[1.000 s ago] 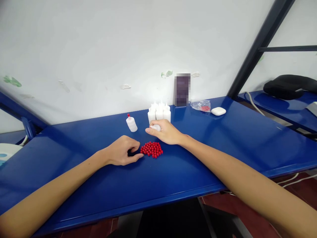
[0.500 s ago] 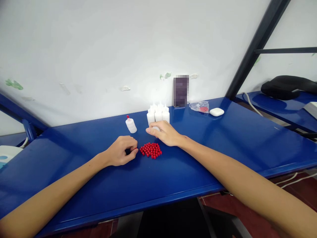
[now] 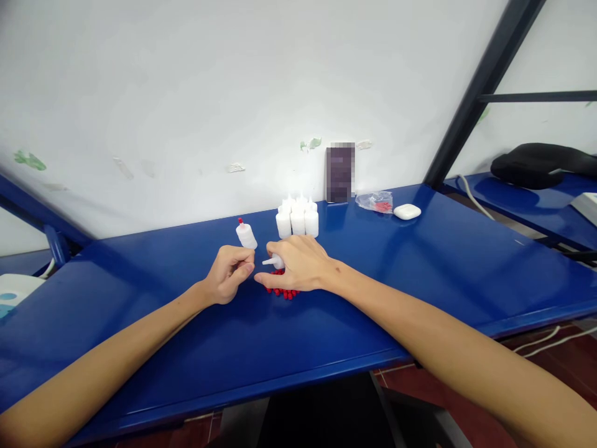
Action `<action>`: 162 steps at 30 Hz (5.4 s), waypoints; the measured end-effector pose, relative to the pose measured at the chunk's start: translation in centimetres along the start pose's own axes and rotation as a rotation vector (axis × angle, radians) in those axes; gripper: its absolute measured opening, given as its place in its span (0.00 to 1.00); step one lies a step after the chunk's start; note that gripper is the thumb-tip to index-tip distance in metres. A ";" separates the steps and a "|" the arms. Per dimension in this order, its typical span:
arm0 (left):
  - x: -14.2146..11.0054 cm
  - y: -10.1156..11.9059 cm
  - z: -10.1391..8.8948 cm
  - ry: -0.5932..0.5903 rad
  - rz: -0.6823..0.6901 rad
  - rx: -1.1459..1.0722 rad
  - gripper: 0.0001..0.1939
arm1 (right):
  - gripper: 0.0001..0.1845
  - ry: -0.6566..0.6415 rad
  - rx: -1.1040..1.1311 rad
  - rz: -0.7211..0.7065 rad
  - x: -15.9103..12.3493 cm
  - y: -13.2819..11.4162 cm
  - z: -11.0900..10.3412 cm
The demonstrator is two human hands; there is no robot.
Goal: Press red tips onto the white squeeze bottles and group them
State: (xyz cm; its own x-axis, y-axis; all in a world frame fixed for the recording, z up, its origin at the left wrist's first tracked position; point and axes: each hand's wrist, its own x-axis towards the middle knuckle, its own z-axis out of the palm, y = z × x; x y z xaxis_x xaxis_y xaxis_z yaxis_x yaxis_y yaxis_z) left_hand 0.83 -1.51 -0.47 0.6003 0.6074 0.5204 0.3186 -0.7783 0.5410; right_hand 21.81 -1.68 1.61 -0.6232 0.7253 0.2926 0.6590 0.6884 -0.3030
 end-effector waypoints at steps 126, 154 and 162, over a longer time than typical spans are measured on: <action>-0.4 0.1 0.3 -0.291 0.235 0.507 0.20 | 0.19 0.174 0.375 0.125 0.4 3.1 1.5; -0.3 0.1 0.4 -0.229 0.137 0.714 0.18 | 0.20 0.142 0.317 0.109 0.3 2.8 1.2; -0.3 0.1 0.6 -0.182 0.121 0.734 0.17 | 0.21 0.148 0.308 0.094 0.3 2.8 1.2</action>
State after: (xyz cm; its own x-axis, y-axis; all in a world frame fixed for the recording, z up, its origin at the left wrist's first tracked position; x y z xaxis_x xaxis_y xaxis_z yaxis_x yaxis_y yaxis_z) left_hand 1.11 -1.92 -0.95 0.7530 0.5249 0.3969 0.6105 -0.7822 -0.1239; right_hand 22.96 0.45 -0.19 -0.4828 0.7928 0.3721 0.5387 0.6038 -0.5875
